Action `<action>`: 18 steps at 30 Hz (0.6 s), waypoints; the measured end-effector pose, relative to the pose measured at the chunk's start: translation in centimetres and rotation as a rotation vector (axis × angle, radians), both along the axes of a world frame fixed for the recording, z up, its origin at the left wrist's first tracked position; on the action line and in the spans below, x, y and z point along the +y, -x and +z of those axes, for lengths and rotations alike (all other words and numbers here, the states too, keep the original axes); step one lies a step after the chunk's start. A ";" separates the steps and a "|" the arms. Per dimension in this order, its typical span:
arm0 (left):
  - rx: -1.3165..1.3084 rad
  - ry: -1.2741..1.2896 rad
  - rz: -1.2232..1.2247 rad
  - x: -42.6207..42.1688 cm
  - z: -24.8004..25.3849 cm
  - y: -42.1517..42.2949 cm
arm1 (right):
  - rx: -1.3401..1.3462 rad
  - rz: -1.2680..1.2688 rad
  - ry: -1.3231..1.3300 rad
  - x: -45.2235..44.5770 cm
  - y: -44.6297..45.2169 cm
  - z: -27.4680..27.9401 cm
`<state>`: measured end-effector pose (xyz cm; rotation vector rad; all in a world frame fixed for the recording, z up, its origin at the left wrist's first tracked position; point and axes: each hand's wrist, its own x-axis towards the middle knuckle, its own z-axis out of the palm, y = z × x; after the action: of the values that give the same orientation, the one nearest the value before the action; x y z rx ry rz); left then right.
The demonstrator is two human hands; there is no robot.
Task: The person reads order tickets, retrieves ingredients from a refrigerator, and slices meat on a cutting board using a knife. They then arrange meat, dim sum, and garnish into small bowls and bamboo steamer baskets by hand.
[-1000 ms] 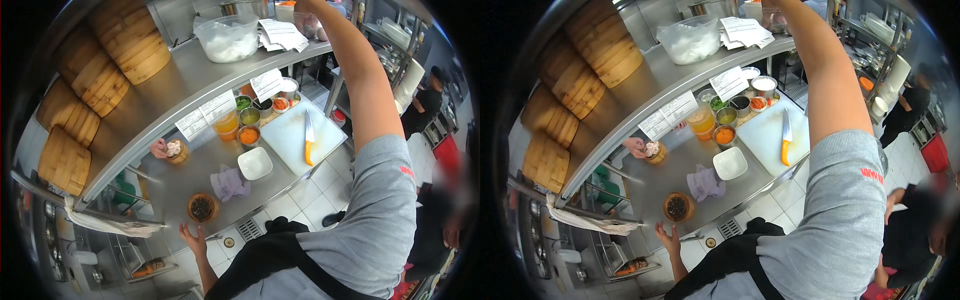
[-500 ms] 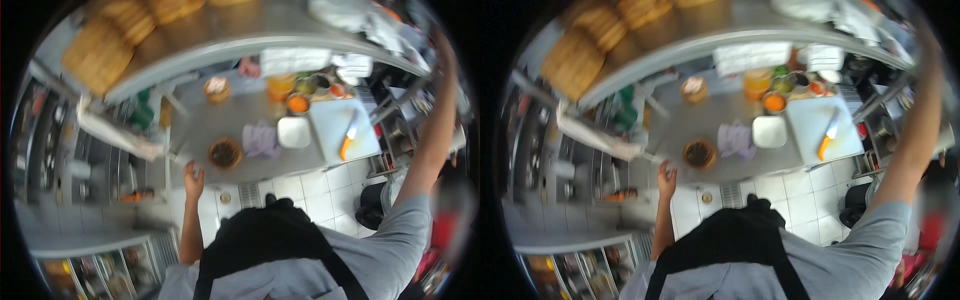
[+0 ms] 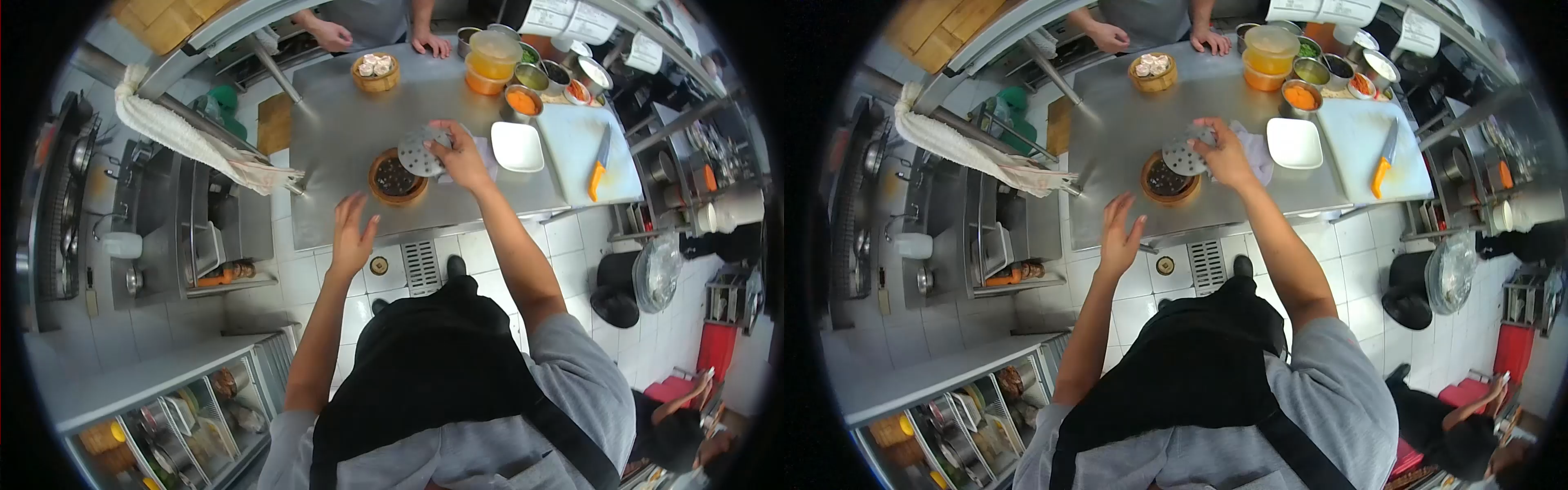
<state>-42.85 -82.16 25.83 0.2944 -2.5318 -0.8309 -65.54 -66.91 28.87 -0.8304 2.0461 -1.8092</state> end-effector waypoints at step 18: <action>-0.050 0.246 -0.068 1.7 -1.5 10.0 | 0.854 -0.834 0.069 31.7 16.0 33.0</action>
<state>-52.82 -80.44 24.34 0.1517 -2.6688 -0.5329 -81.51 -35.20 61.82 -0.9583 3.2613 -2.1349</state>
